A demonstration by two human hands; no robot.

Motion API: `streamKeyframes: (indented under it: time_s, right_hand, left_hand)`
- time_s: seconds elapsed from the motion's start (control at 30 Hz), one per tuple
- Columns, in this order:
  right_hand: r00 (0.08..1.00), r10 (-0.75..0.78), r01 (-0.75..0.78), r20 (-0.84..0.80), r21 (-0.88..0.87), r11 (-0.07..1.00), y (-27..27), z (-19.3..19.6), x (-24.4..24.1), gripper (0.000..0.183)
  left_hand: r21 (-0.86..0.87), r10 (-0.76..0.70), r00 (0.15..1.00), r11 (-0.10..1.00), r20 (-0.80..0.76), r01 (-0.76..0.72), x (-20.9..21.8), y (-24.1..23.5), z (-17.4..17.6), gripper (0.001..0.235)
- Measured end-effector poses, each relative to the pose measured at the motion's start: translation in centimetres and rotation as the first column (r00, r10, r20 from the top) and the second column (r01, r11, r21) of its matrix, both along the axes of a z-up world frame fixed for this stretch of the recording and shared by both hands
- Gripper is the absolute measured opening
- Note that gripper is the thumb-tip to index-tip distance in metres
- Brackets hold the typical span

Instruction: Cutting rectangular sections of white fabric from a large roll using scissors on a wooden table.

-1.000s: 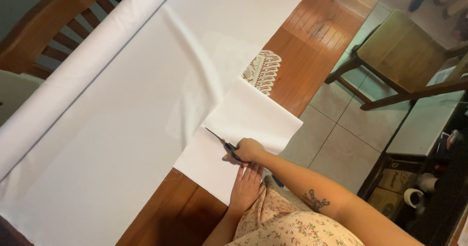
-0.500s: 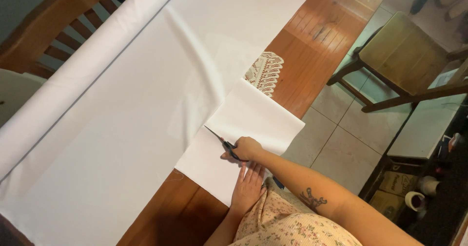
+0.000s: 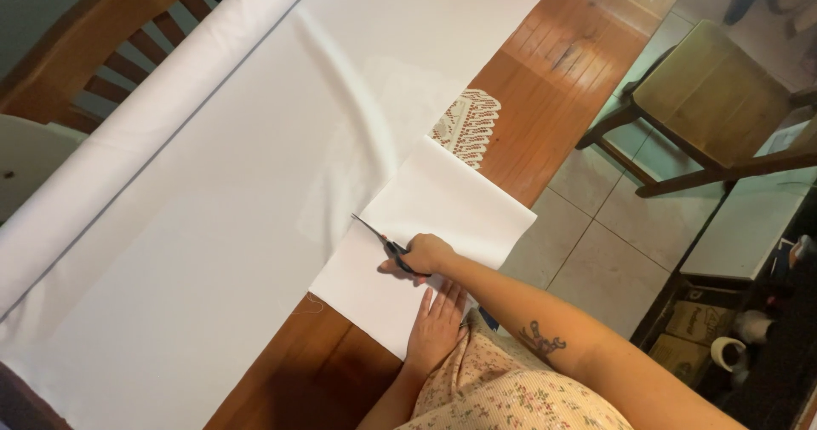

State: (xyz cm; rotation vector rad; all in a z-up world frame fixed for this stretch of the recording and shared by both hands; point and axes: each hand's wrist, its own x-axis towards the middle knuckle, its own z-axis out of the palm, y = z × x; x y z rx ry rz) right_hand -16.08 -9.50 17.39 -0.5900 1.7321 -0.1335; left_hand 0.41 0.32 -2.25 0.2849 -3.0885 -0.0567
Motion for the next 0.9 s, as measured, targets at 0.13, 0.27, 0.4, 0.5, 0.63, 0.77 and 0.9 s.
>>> streamKeyframes:
  time_s: [0.13,0.27,0.4,0.5,0.63,0.77,0.9]
  right_hand:
    - [0.997,0.071,-0.072,-0.044,-0.02,0.997,-0.6,-2.2,-0.4,0.061]
    - [1.0,-0.007,0.007,-0.009,-0.032,0.999,-0.8,-2.0,-0.3,0.042]
    - [0.999,0.037,-0.036,-0.034,0.009,0.999,-1.6,0.3,0.0,0.042]
    - [0.998,0.052,-0.052,-0.041,-0.018,0.998,-2.0,-1.4,-0.3,0.053]
    - [0.99,0.083,-0.093,-0.111,-0.088,0.992,-1.8,-5.1,-0.5,0.057]
    - [0.997,0.05,-0.053,-0.062,-0.052,0.997,-2.2,-1.2,0.0,0.052]
    - [0.996,0.055,-0.059,-0.07,-0.062,0.996,-2.6,-1.2,-0.1,0.049]
  left_hand:
    - [-0.011,0.013,1.0,1.0,-0.022,-0.013,-0.2,-0.1,0.1,0.089]
    - [-0.07,0.021,1.0,0.997,-0.009,-0.022,-0.3,-0.1,0.7,0.092]
    - [-0.068,0.024,0.999,0.997,-0.035,-0.027,-0.2,0.0,0.4,0.098]
    - [-0.032,0.017,1.0,0.999,-0.009,-0.017,-0.2,0.1,-0.2,0.09]
    - [-0.024,0.026,0.999,0.999,-0.038,-0.027,-0.2,0.2,-0.5,0.085]
    - [-0.003,0.022,0.999,1.0,-0.023,-0.022,0.0,0.4,-1.1,0.081]
    - [-0.025,0.014,1.0,1.0,-0.001,-0.014,-0.2,0.2,-0.7,0.088]
